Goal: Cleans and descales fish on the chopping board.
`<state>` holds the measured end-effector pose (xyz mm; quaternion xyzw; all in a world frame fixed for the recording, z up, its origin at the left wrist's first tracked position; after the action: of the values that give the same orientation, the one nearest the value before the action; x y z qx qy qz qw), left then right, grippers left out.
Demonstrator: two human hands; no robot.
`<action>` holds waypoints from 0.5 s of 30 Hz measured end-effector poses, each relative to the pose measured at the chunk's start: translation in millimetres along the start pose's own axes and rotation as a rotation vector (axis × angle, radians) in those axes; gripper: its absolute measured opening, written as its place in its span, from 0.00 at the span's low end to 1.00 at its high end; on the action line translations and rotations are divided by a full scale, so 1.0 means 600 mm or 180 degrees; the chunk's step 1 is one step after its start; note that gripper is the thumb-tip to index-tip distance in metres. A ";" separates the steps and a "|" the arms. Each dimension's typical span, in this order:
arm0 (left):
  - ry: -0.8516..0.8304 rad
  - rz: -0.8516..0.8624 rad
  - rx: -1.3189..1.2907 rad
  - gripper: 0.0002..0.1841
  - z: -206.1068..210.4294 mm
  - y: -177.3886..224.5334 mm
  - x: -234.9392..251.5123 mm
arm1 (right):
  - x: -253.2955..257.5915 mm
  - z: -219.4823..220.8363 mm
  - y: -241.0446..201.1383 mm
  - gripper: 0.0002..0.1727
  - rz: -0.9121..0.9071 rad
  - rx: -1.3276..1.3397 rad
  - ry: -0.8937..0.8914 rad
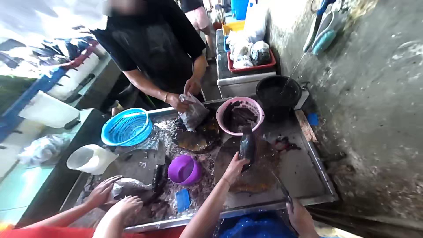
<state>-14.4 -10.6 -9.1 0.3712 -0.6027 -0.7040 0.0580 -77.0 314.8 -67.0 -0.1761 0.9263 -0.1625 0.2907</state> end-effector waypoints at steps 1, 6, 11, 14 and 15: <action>0.0265 -0.0038 0.0696 0.36 -0.015 -0.037 0.011 | 0.028 -0.020 -0.023 0.25 -0.0037 -0.0154 -0.0013; 0.1330 -0.0327 0.2869 0.41 -0.005 -0.117 0.010 | 0.200 -0.106 -0.192 0.28 -0.0723 -0.0098 -0.0335; 0.2155 0.0460 0.2947 0.40 0.017 -0.154 0.006 | 0.444 -0.337 -0.367 0.28 -0.1959 -0.0069 0.0687; 0.2368 0.0672 0.2961 0.39 0.017 -0.164 0.006 | 0.623 -0.402 -0.415 0.28 -0.1708 -0.0433 0.0689; 0.2445 0.0739 0.2988 0.38 0.015 -0.169 0.006 | 0.676 -0.397 -0.419 0.28 -0.1438 -0.0538 0.0579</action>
<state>14.7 22.1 -101.1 0.5161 -0.8208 -0.1688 0.1776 -472.6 -31.2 24.3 -0.3869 0.8961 -0.1604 0.1468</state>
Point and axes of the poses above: each hand's wrist, its own x-axis towards the middle knuckle, its own z-axis out of the palm, y = z × x, the point moved 2 cm from there along x, towards the middle knuckle, and after that the axes turned 4 degrees about x, right-handed, at the moved point
